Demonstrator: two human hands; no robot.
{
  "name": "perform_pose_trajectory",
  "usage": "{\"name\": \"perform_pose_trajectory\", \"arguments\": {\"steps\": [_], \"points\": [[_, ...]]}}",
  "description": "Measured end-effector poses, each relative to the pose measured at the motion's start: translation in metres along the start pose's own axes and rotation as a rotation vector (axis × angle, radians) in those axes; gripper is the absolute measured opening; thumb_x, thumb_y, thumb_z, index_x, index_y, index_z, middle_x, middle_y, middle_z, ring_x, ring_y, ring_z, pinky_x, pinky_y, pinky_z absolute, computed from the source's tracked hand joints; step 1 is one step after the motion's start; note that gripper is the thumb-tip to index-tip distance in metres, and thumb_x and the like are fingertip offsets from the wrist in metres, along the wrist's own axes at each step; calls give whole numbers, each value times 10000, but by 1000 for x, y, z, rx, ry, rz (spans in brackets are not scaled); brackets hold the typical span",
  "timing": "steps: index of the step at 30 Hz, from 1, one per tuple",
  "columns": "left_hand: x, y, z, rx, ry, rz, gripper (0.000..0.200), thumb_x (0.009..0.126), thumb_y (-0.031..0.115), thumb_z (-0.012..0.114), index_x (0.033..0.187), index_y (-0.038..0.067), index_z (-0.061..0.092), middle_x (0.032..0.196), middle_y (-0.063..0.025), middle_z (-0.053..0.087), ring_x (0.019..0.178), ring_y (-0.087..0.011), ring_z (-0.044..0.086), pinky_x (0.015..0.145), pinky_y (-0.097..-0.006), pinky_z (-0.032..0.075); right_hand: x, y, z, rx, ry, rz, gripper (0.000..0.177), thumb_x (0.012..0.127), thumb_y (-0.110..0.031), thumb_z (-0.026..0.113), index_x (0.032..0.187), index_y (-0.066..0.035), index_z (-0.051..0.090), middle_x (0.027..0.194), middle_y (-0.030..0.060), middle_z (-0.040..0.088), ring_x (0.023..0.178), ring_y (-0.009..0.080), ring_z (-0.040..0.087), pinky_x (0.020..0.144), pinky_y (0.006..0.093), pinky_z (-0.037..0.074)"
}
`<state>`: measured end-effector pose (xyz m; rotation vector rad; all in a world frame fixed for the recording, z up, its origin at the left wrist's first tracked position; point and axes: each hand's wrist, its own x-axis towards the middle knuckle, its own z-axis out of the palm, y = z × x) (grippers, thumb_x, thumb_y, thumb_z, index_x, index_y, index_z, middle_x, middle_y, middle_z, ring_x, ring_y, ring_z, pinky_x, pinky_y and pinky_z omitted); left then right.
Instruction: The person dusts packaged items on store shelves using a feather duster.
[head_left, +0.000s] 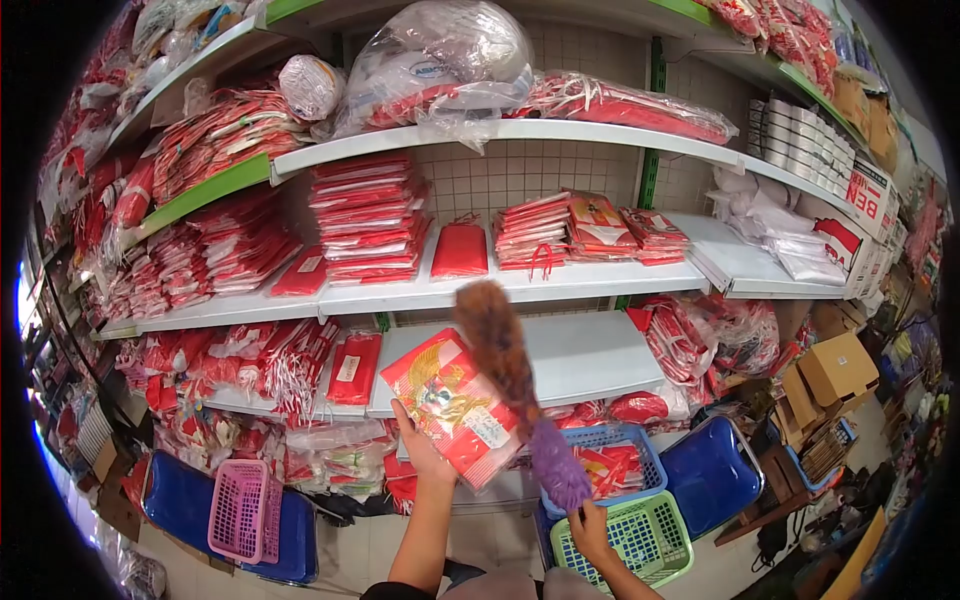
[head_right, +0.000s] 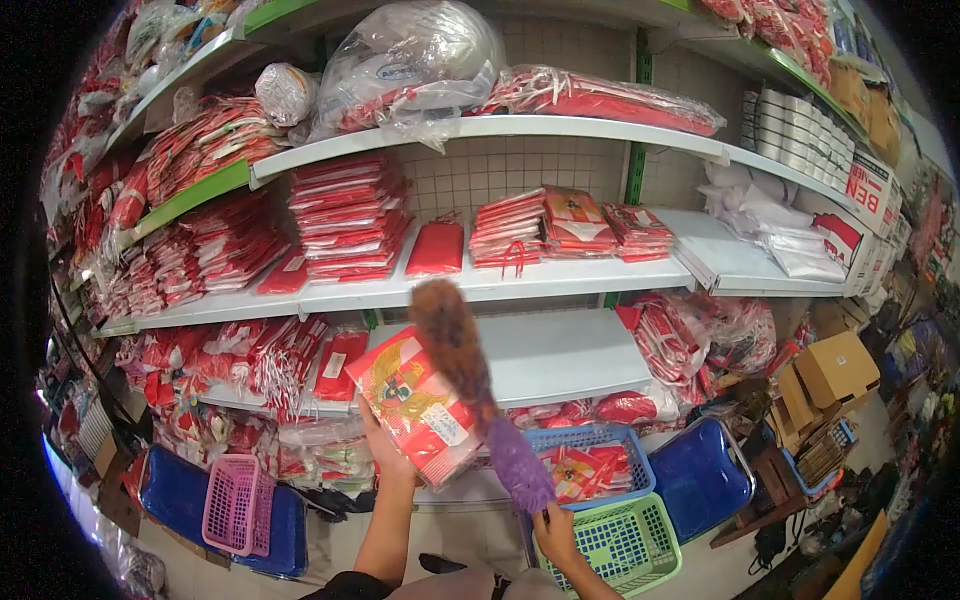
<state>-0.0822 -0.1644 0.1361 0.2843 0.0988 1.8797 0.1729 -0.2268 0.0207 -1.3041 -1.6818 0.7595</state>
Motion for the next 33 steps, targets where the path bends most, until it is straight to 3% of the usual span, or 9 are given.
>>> {"name": "perform_pose_trajectory", "arguments": {"steps": [2, 5, 10, 13, 17, 20, 21, 27, 33], "points": [[1, 1, -5, 4, -40, 13, 601, 899, 537, 358, 1279, 74, 409, 1240, -111, 505, 1087, -286, 508, 950, -438, 385, 2, -7, -2, -69, -22, -138, 224, 786, -134, 578, 681, 44, 491, 574, 233, 520, 513, 385, 537, 496, 438, 408], [12, -2, -50, -276, -589, -7, 602, 885, 528, 408, 1295, 87, 395, 1257, -125, 480, 1086, -265, 505, 927, -429, 411, 4, -2, -6, -180, -83, -302, 204, 808, -144, 561, 734, 37, 500, 603, 231, 528, 495, 365, 532, 484, 429, 400], [-12, 1, 13, 150, -10, -57, 567, 888, 467, 442, 1272, 51, 409, 1241, -128, 496, 1102, -289, 504, 930, -434, 418, 35, 28, 3, 60, 188, -99, 198, 843, -199, 546, 812, -10, 496, 592, 144, 518, 454, 247, 486, 424, 370, 370], [-17, 0, 9, 231, 39, -240, 455, 900, 332, 454, 1226, 15, 446, 1185, -144, 543, 1062, -285, 545, 927, -428, 430, 53, -6, -9, 713, -49, 348, 221, 855, -251, 551, 813, -47, 477, 570, 27, 455, 462, 131, 433, 403, 271, 328], [-23, -14, 11, 402, 37, -308, 375, 891, 253, 475, 1176, 11, 490, 1131, -132, 580, 1011, -266, 576, 898, -407, 455, 68, -23, -11, 1491, -560, 423, 332, 855, -340, 562, 953, -33, 483, 745, 22, 530, 577, 86, 493, 481, 209, 380], [-29, -19, 14, 495, 68, -402, 327, 879, 220, 505, 1138, 20, 529, 1089, -111, 603, 992, -235, 587, 885, -379, 465, 59, -56, 6, 831, -219, 393, 413, 860, -288, 573, 1131, 8, 475, 969, 73, 591, 775, 118, 566, 630, 238, 464], [-25, -20, 3, 543, 75, -423, 309, 872, 221, 534, 1116, 31, 550, 1060, -94, 614, 966, -181, 590, 841, -326, 468, 65, -57, 13, 837, -317, 101, 467, 861, -210, 581, 1237, 23, 430, 1121, 95, 569, 957, 141, 554, 796, 261, 459], [-15, -16, -16, 1229, 69, -168, 495, 850, 314, 607, 1236, 43, 456, 958, -50, 615, 872, -100, 554, 747, -246, 433, 69, -52, 21, 581, -130, -50, 356, 869, -182, 569, 1131, 39, 473, 987, 123, 609, 880, 171, 586, 755, 279, 454], [-22, -52, -34, 744, 29, -226, 711, 865, 511, 491, 1376, 76, 256, 1176, -61, 538, 994, -153, 541, 902, -323, 410, 48, -106, 17, 109, -217, -111, 398, 850, -251, 601, 1069, 55, 473, 858, 172, 596, 777, 212, 580, 684, 336, 450]]}}
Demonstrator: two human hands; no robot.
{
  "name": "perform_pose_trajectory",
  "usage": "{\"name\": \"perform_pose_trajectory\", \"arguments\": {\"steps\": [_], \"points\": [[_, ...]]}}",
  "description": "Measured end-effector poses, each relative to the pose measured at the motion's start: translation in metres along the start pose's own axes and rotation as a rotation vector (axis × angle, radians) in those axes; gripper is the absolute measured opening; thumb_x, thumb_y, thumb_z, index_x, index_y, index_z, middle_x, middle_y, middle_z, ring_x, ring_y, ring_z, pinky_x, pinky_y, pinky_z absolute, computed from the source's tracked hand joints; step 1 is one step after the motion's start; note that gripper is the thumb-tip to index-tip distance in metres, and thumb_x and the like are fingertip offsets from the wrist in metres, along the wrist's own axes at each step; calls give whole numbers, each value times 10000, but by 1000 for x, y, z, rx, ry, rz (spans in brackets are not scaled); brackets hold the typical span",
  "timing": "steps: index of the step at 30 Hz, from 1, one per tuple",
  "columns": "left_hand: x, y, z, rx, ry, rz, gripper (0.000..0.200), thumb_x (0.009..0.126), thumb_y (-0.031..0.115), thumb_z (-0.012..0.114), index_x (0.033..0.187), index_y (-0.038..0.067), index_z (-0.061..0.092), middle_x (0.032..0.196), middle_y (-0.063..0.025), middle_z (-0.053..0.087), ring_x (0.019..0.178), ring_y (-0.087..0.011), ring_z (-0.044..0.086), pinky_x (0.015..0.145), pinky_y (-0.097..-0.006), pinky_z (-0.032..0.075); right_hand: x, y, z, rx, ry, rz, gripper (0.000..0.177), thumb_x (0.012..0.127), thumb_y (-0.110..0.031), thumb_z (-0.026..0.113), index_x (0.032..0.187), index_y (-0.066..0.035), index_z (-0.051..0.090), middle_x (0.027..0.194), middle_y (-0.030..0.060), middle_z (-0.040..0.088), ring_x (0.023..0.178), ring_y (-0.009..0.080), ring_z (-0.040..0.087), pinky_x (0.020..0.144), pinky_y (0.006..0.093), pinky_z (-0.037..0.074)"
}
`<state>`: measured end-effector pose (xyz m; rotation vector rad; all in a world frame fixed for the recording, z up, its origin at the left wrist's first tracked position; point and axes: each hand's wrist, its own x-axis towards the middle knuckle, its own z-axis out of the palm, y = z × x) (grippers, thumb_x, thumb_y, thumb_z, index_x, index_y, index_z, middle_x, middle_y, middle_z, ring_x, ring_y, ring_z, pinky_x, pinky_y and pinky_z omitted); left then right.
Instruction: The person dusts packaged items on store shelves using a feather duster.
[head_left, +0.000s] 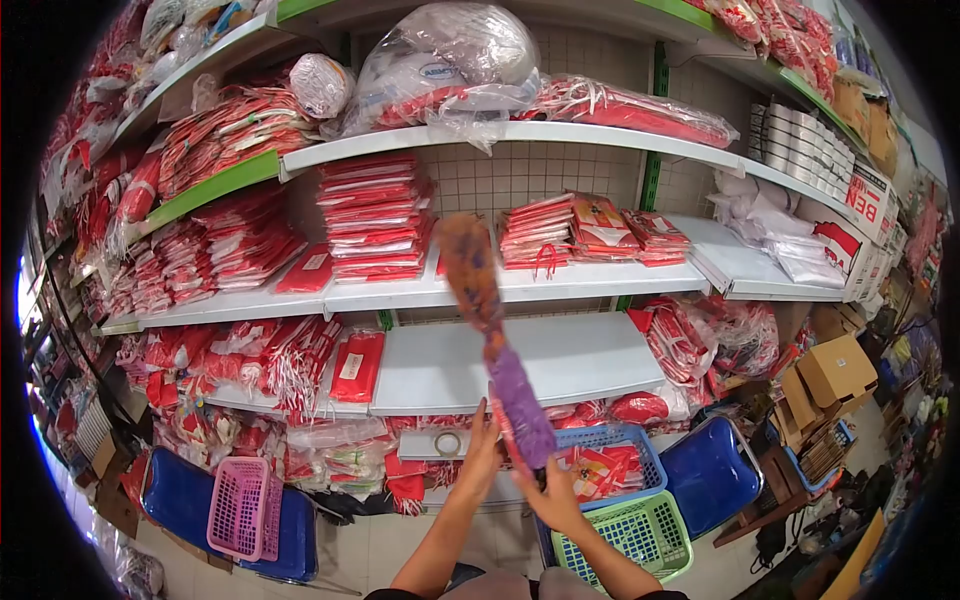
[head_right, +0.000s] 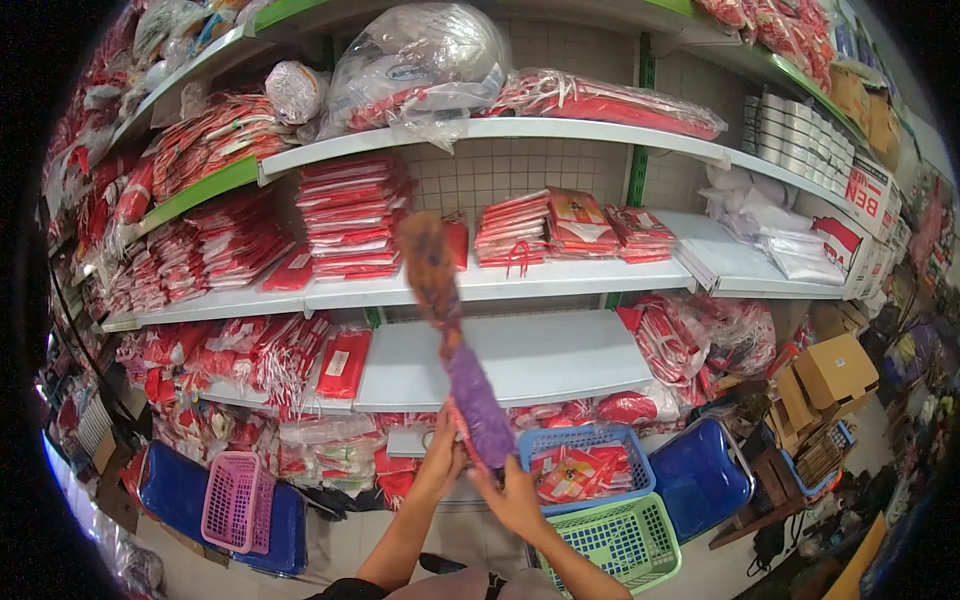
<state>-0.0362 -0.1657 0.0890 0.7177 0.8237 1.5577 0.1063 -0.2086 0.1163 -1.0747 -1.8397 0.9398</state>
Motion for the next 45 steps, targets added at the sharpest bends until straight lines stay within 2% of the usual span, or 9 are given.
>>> {"name": "perform_pose_trajectory", "arguments": {"steps": [6, 11, 13, 25, 29, 32, 40, 42, 45], "points": [[-7, 16, -10, -528, -33, -54, 470, 912, 479, 381, 1147, 84, 476, 981, -84, 583, 904, -257, 587, 851, -436, 468, -33, 28, 17, -302, -62, -41, 267, 858, -219, 528, 880, 42, 476, 669, 266, 551, 642, 445, 553, 557, 464, 430], [5, 26, -39, -861, -378, 11, 325, 906, 360, 404, 942, 77, 560, 856, -86, 608, 792, -257, 598, 749, -372, 503, -50, 86, -4, -509, 45, -13, 192, 832, -159, 515, 845, 31, 495, 693, 261, 559, 634, 424, 562, 569, 486, 434], [-11, 49, -1, -652, -8, -29, 337, 901, 352, 408, 959, 56, 560, 887, -106, 614, 805, -254, 600, 743, -363, 503, -58, 90, -5, -522, 57, -27, 175, 824, -150, 517, 820, 24, 504, 687, 256, 556, 619, 419, 559, 561, 488, 433], [8, 12, -6, -619, -117, -64, 500, 898, 518, 344, 1066, 94, 549, 1002, -82, 606, 868, -272, 604, 793, -446, 494, -41, 66, -14, -407, 70, -124, 176, 826, -137, 515, 774, 31, 500, 639, 237, 541, 594, 409, 549, 544, 474, 423], [29, -2, -53, -1153, -548, 132, 465, 882, 506, 371, 1100, 129, 534, 1043, -89, 588, 888, -305, 592, 767, -487, 489, -52, 63, -23, -486, 25, -176, 195, 818, -122, 522, 703, 31, 487, 611, 245, 526, 581, 411, 540, 545, 472, 420], [-4, 59, 2, -760, 79, 148, 434, 918, 419, 343, 1167, 100, 499, 1119, -94, 563, 948, -276, 571, 806, -439, 481, -54, 87, -21, -341, 162, 10, 192, 805, -129, 542, 701, 24, 490, 602, 235, 527, 580, 413, 540, 550, 478, 421], [43, -2, -77, -942, -684, 224, 407, 921, 403, 348, 1072, 74, 535, 1004, -76, 603, 890, -234, 584, 779, -376, 480, -65, 119, -25, -493, 54, -113, 218, 820, -185, 532, 770, 27, 525, 688, 232, 561, 610, 408, 558, 553, 483, 433], [6, 49, -8, -743, -7, 100, 386, 930, 349, 335, 1102, 64, 531, 1035, -94, 602, 923, -246, 581, 817, -395, 475, -66, 124, -24, -454, 112, -43, 220, 817, -188, 539, 765, 25, 525, 681, 227, 563, 607, 402, 562, 548, 477, 435], [15, 33, -12, -333, 57, 320, 394, 934, 365, 329, 1105, 68, 523, 1050, -80, 590, 906, -233, 579, 792, -370, 472, -66, 107, -23, -393, 75, -98, 208, 810, -168, 548, 746, 27, 516, 661, 237, 554, 610, 404, 560, 547, 474, 428]]}}
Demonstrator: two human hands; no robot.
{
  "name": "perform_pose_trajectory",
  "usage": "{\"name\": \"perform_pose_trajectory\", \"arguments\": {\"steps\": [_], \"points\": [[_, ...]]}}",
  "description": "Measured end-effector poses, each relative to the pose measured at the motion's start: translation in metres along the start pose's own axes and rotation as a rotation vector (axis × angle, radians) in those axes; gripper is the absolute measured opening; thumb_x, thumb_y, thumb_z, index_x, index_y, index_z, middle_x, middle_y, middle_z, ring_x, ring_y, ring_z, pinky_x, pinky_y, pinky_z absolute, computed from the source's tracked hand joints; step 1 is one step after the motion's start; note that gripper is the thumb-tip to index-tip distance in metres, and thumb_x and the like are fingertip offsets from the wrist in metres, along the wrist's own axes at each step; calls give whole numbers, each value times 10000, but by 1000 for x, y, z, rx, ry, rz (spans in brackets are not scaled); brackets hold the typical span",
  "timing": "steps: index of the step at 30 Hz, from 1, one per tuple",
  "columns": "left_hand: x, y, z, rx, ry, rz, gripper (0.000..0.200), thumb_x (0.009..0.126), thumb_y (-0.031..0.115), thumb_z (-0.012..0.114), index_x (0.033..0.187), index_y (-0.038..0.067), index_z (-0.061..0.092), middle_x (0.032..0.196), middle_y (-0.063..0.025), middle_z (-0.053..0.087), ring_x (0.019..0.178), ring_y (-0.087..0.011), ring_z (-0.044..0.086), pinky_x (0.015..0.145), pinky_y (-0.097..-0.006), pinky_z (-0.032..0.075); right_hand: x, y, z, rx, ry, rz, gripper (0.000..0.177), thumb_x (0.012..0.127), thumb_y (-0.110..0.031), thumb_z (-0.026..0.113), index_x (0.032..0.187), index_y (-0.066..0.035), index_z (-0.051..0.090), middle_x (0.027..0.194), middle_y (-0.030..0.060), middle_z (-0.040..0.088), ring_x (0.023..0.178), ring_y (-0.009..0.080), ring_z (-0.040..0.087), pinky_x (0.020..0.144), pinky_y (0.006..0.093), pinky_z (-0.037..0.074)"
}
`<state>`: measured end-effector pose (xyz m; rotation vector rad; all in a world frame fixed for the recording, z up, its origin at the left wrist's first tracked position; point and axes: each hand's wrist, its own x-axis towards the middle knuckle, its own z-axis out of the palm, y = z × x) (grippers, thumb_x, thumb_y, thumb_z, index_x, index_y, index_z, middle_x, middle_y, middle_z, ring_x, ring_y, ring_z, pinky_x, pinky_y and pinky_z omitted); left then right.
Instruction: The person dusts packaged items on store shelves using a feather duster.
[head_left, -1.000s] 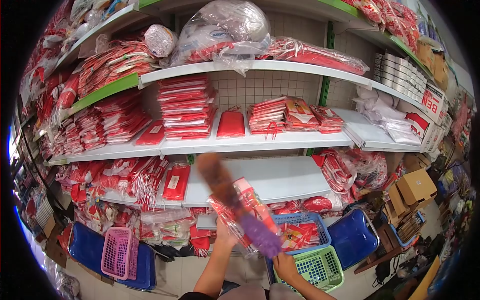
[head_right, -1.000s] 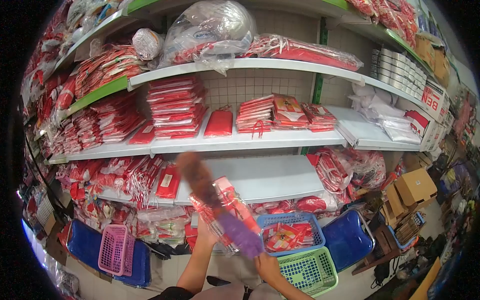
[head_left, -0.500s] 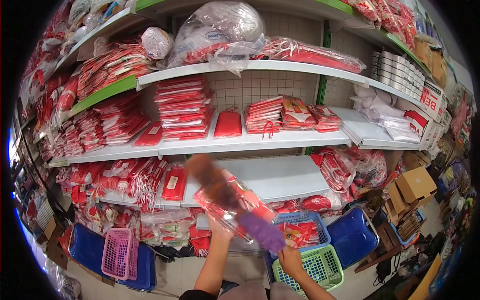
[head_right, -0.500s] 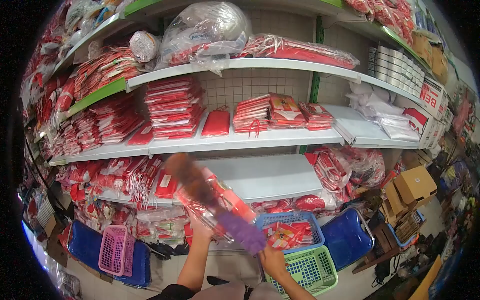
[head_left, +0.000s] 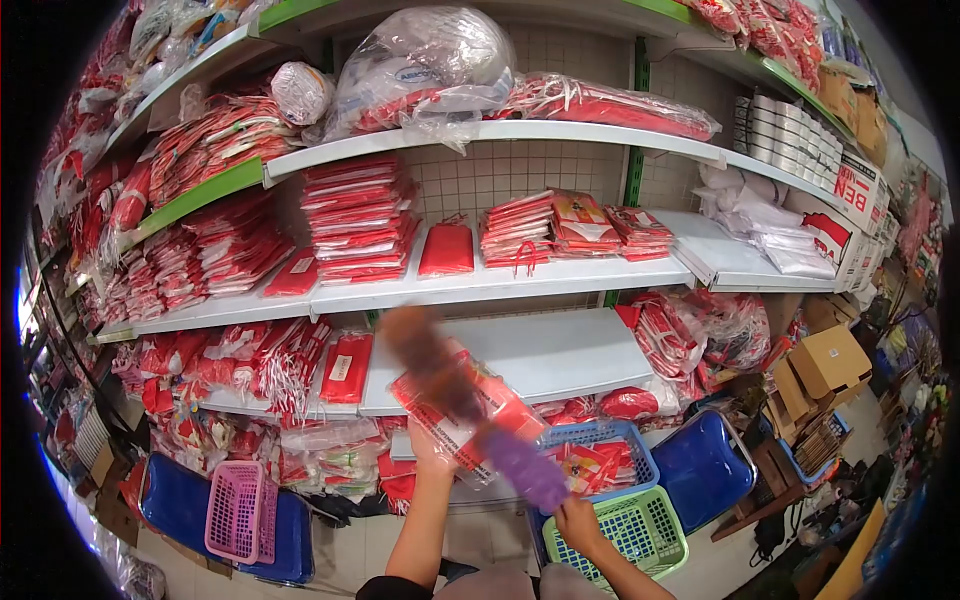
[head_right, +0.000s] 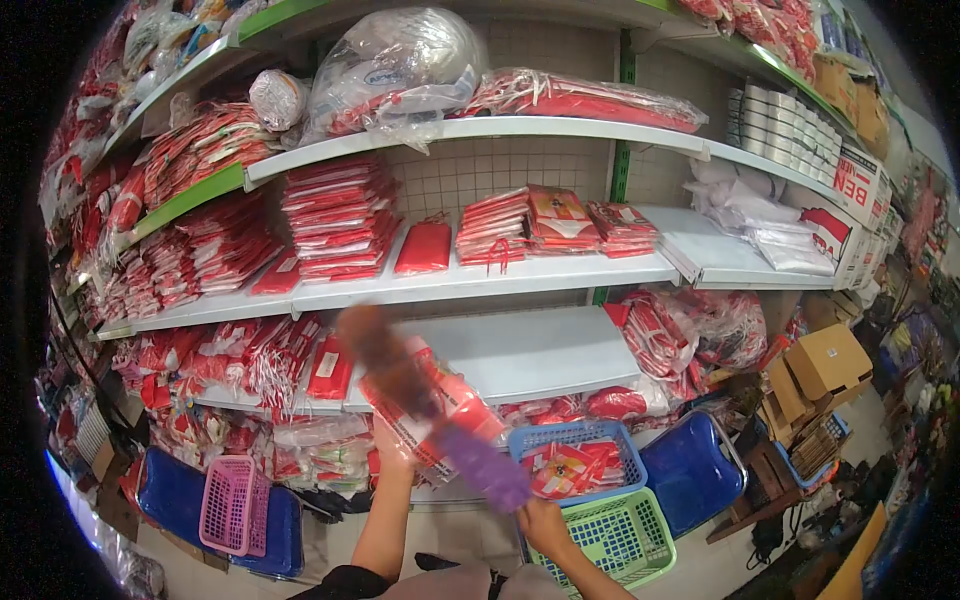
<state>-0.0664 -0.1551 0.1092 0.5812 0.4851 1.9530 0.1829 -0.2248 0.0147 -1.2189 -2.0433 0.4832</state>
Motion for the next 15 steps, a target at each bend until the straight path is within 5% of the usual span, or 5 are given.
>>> {"name": "perform_pose_trajectory", "arguments": {"steps": [2, 3, 6, 11, 15], "points": [[-8, -8, 13, -149, 219, -111, 400, 933, 401, 328, 1064, 80, 529, 989, -36, 586, 801, -172, 580, 629, -270, 491, 3, -15, -10, -14, -70, -159, 189, 802, -130, 551, 720, 33, 498, 637, 256, 537, 612, 417, 547, 548, 481, 408], [0, -15, -7, -600, -57, -97, 414, 927, 421, 324, 1055, 84, 529, 957, -35, 590, 781, -174, 579, 611, -269, 488, 5, -19, -14, -20, -49, -99, 201, 809, -146, 550, 723, 29, 502, 642, 248, 545, 611, 411, 553, 550, 479, 417], [-10, -1, 20, -367, -69, -264, 519, 895, 501, 315, 1092, 71, 529, 1025, -103, 610, 881, -262, 603, 763, -399, 503, 9, -24, -19, 24, 21, 66, 227, 823, -183, 549, 727, 19, 511, 651, 227, 561, 605, 398, 565, 552, 473, 437], [-22, -22, 2, -498, -297, -210, 560, 896, 516, 328, 1163, 56, 503, 1108, -121, 590, 897, -284, 612, 757, -415, 511, 5, -29, -20, -47, -51, -81, 223, 824, -170, 551, 707, 14, 508, 640, 230, 553, 590, 401, 559, 543, 465, 435], [-24, -12, 14, -409, -210, -185, 560, 900, 522, 319, 1167, 68, 508, 1114, -116, 588, 882, -288, 614, 744, -417, 516, 10, -34, -26, -10, 39, 24, 231, 825, -172, 550, 697, 16, 505, 631, 232, 547, 589, 408, 552, 544, 470, 431]]}}
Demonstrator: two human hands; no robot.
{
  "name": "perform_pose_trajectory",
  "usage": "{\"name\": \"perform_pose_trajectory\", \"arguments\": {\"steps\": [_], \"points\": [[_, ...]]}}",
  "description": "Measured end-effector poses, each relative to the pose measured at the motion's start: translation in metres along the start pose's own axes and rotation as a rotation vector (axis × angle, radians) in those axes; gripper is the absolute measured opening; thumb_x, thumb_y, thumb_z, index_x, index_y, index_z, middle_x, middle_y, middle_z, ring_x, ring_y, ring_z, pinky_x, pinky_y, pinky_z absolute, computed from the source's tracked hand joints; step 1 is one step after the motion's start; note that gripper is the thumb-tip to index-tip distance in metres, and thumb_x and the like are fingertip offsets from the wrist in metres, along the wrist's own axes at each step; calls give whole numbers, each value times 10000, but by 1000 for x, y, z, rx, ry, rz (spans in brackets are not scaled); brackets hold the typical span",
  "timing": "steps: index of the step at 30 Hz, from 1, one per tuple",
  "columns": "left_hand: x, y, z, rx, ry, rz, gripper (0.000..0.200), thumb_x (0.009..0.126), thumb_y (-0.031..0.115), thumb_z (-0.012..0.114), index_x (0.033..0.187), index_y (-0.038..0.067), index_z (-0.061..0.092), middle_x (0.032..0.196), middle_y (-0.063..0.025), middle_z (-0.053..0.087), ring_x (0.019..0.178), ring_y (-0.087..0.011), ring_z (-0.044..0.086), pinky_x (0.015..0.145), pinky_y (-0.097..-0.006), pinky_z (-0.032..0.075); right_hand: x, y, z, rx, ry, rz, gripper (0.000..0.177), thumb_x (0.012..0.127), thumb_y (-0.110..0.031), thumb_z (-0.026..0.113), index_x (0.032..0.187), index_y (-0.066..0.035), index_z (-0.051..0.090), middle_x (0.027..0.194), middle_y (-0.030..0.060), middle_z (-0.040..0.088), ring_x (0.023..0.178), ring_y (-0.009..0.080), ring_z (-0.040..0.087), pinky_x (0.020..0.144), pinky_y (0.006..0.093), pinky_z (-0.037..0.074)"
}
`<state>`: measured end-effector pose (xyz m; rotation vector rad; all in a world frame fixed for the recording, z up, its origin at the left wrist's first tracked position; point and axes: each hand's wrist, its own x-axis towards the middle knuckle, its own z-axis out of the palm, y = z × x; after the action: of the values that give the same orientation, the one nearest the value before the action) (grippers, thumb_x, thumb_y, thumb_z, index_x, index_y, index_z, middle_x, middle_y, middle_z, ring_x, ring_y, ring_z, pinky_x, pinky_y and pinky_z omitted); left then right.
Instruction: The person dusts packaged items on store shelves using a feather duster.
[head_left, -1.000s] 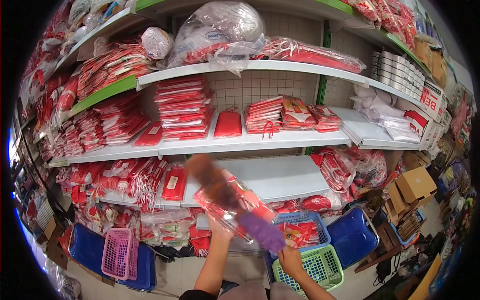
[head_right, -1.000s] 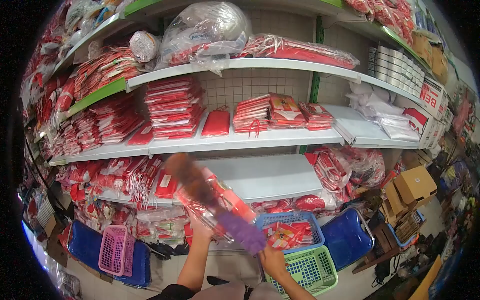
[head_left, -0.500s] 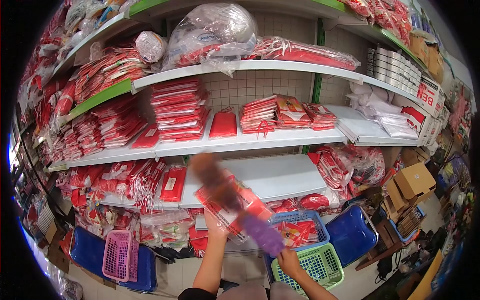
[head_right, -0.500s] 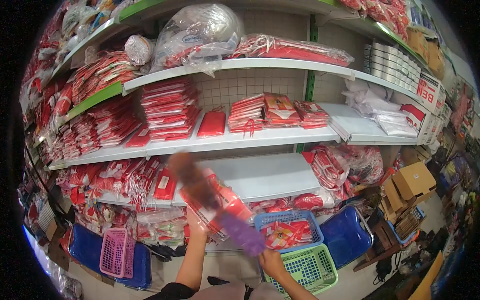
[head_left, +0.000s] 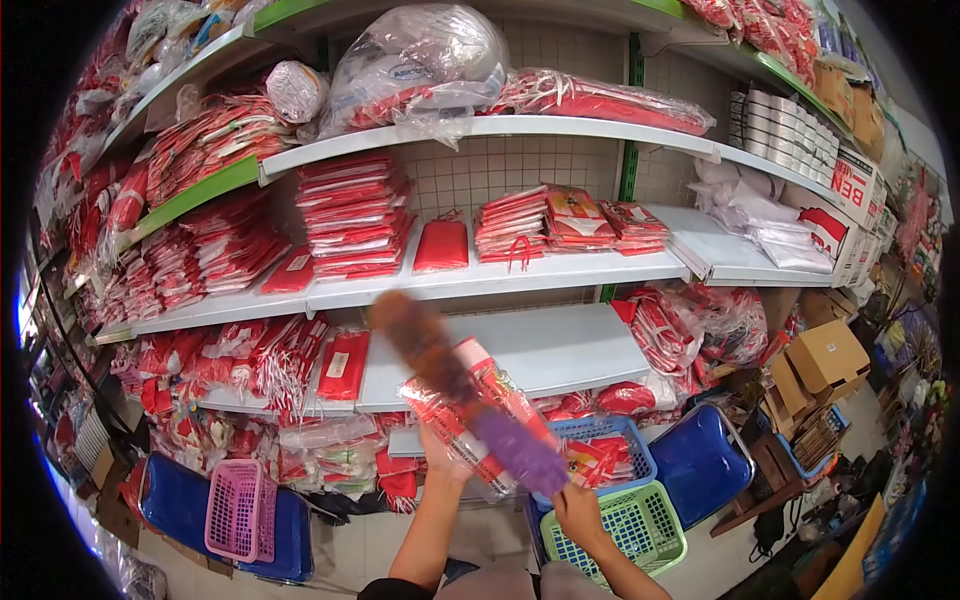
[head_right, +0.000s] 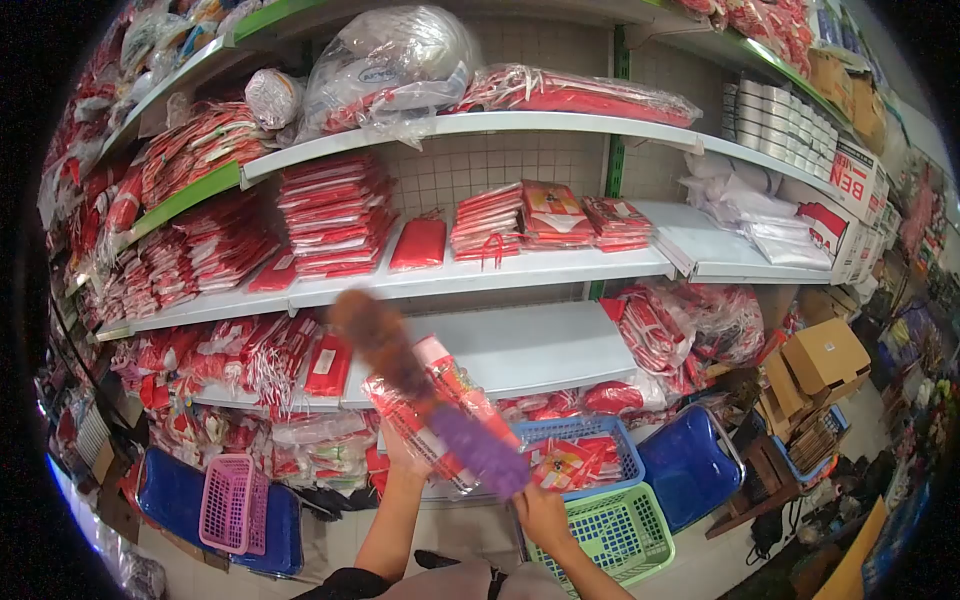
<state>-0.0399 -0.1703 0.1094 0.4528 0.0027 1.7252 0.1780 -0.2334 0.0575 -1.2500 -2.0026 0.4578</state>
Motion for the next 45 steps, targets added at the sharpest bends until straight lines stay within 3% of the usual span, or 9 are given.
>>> {"name": "perform_pose_trajectory", "arguments": {"steps": [10, 11, 19, 20, 23, 25, 26, 29, 45], "points": [[8, 14, -16, -370, -242, -40, 431, 895, 460, 380, 1049, 94, 550, 977, -74, 614, 896, -252, 591, 792, -419, 480, -21, 37, 12, -6, -5, -21, 204, 802, -137, 575, 696, 22, 502, 618, 232, 543, 600, 405, 554, 548, 469, 427], [9, 17, -20, -105, 96, 92, 435, 896, 451, 379, 1064, 85, 542, 981, -89, 610, 892, -265, 588, 792, -425, 479, -24, 45, 14, -2, 5, 58, 203, 802, -140, 577, 705, 23, 505, 620, 230, 546, 607, 404, 557, 553, 467, 429], [15, 29, -23, 81, 328, 117, 389, 908, 439, 335, 967, 104, 524, 1002, -86, 567, 868, -244, 573, 740, -392, 495, -24, 53, 3, -58, -169, 68, 246, 816, -192, 580, 732, 28, 511, 657, 228, 567, 629, 404, 566, 587, 475, 433], [17, 31, -22, -71, -132, 87, 451, 913, 445, 319, 1057, 71, 526, 1025, -100, 579, 877, -268, 582, 748, -407, 498, -18, 53, 7, -3, -133, 138, 235, 822, -191, 570, 740, 22, 513, 650, 222, 567, 617, 408, 560, 587, 481, 431], [24, 19, -12, 69, 305, 19, 446, 912, 450, 346, 1091, 88, 536, 965, -104, 604, 844, -270, 602, 758, -424, 503, 1, 61, 23, 113, -143, 18, 219, 831, -191, 558, 779, 17, 513, 645, 225, 563, 601, 413, 552, 576, 490, 424], [27, 12, -79, -198, 198, 36, 428, 913, 440, 364, 1080, 90, 545, 952, -105, 615, 834, -257, 608, 760, -420, 507, 20, 45, 18, 8, -196, -16, 213, 836, -191, 550, 793, 13, 506, 633, 230, 556, 595, 416, 550, 573, 498, 419], [35, 15, -86, -392, -255, -173, 417, 912, 427, 380, 1074, 81, 546, 977, -106, 616, 866, -250, 606, 782, -406, 504, 29, 40, 17, -45, -222, -31, 210, 839, -190, 547, 800, 11, 502, 627, 232, 552, 593, 418, 549, 571, 501, 417], [46, 5, -97, 63, 236, -94, 430, 913, 420, 358, 1089, 73, 541, 1012, -110, 615, 898, -259, 605, 786, -403, 504, 59, 65, 39, -42, -149, 118, 225, 849, -215, 537, 882, 6, 519, 643, 239, 565, 622, 423, 562, 585, 501, 431], [129, -18, -170, 168, 384, -197, 526, 901, 483, 352, 1156, 56, 521, 1086, -122, 598, 953, -274, 598, 826, -415, 501, 251, 211, 179, -20, -156, 131, 268, 819, -80, 500, 1038, 33, 394, 940, 294, 531, 911, 442, 520, 780, 485, 428]]}}
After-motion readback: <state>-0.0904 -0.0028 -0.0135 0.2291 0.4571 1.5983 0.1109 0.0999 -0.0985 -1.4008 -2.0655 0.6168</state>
